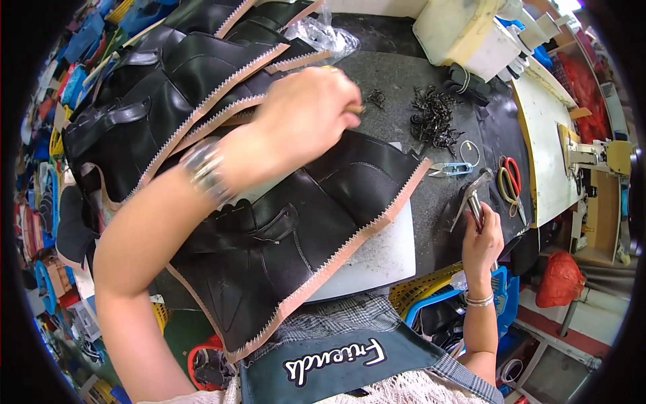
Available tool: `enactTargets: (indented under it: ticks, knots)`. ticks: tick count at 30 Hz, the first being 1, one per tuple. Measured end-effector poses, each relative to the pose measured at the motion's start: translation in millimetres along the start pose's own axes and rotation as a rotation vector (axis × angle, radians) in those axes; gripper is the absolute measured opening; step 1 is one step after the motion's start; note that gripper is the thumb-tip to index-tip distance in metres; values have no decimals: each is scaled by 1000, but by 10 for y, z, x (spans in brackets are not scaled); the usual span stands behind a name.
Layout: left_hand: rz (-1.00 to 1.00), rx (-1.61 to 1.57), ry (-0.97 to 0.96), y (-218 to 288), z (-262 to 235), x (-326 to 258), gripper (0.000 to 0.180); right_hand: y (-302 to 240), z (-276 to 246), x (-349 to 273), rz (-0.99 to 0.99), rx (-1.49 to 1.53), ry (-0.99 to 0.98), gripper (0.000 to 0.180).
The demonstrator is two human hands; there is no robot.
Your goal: Attaching buckles and leather straps to shoe uppers using a hammer and small nails in a factory setting.
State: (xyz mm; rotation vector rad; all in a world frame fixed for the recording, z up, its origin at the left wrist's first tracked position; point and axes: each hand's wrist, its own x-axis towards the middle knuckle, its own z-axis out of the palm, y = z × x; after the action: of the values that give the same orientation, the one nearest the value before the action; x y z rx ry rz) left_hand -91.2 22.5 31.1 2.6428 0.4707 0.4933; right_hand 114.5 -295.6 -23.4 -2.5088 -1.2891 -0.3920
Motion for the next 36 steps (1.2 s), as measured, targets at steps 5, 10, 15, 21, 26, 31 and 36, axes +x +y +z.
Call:
enactTargets:
  ticks: [5,10,15,21,26,31,36]
  knots:
    - [-215,-95,-32,-286,641,491,18,-25,56,29,27,52,-25,25]
    - [-228,-220,94,-309,560,540,17,19,-111,148,6,-6,-218,31]
    - [-455,-658,-195,3,-51,324,19,-347,-393,651,-234,273,-55,44]
    - [-503,-912,-473,327,-448,-450,19,-1504,-226,1030,-669,964,-224,37]
    - [-679,-1017,-394,373,-659,-947,18,-1881,-83,1063,-908,1062,-329,25]
    - [-572,-427,6,520,-702,-1282,22,-2158,149,850,-814,1161,-343,18]
    - [-376,-262,112,523,-483,-1408,17,-2191,204,765,-819,1171,-354,19]
